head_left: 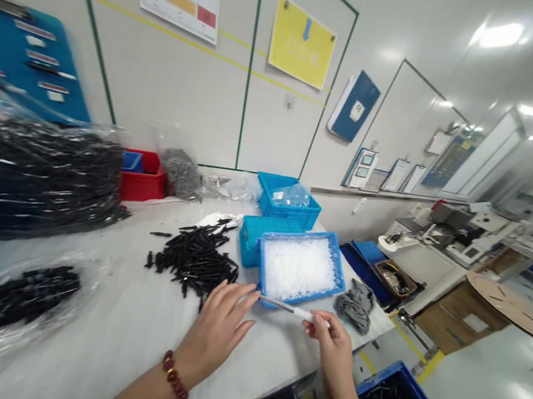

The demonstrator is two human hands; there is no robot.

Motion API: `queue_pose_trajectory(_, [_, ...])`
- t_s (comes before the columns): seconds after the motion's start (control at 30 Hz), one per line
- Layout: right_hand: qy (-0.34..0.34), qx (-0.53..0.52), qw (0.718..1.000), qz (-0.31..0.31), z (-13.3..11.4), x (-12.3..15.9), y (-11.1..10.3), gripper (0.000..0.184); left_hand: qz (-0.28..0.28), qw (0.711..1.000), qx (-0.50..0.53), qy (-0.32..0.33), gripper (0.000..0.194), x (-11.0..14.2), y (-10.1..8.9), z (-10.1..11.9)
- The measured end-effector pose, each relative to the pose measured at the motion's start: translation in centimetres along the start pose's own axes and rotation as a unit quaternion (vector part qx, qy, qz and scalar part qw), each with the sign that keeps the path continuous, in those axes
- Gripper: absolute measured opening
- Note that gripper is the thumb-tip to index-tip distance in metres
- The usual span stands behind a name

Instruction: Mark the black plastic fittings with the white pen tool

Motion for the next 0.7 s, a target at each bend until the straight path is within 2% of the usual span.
queue_pose_trajectory(0.17, [-0.070, 0.023, 0.983, 0.168, -2.4, -1.8, -6.8, 0.050, 0.016, 1.000, 0.000, 0.011, 0.034, 0.2, 0.7, -0.1])
queue_pose_trajectory(0.3, [-0.103, 0.123, 0.960, 0.228, -3.2, -3.3, -9.9, 0.052, 0.007, 1.000, -0.005, 0.008, 0.034, 0.2, 1.0, -0.3])
queue_pose_trajectory(0.43, [-0.111, 0.156, 0.953, 0.235, -3.2, -4.4, -10.3, 0.051, 0.005, 1.000, -0.008, -0.001, 0.035, 0.4, 1.4, -0.6])
queue_pose_trajectory(0.7, [-0.117, 0.152, 0.954, 0.231, -2.4, -5.8, -9.0, 0.045, -0.006, 1.000, -0.005, 0.003, 0.036, 0.5, 1.7, -0.8])
Point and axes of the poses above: each hand's wrist, its own x-axis away from the middle knuckle, its own y-axis out of the palm, z = x × y, the point moved 5 cm from there along -x, towards the middle knuckle, and after that the axes turned 13 degrees about -x, right-handed, at the moved point
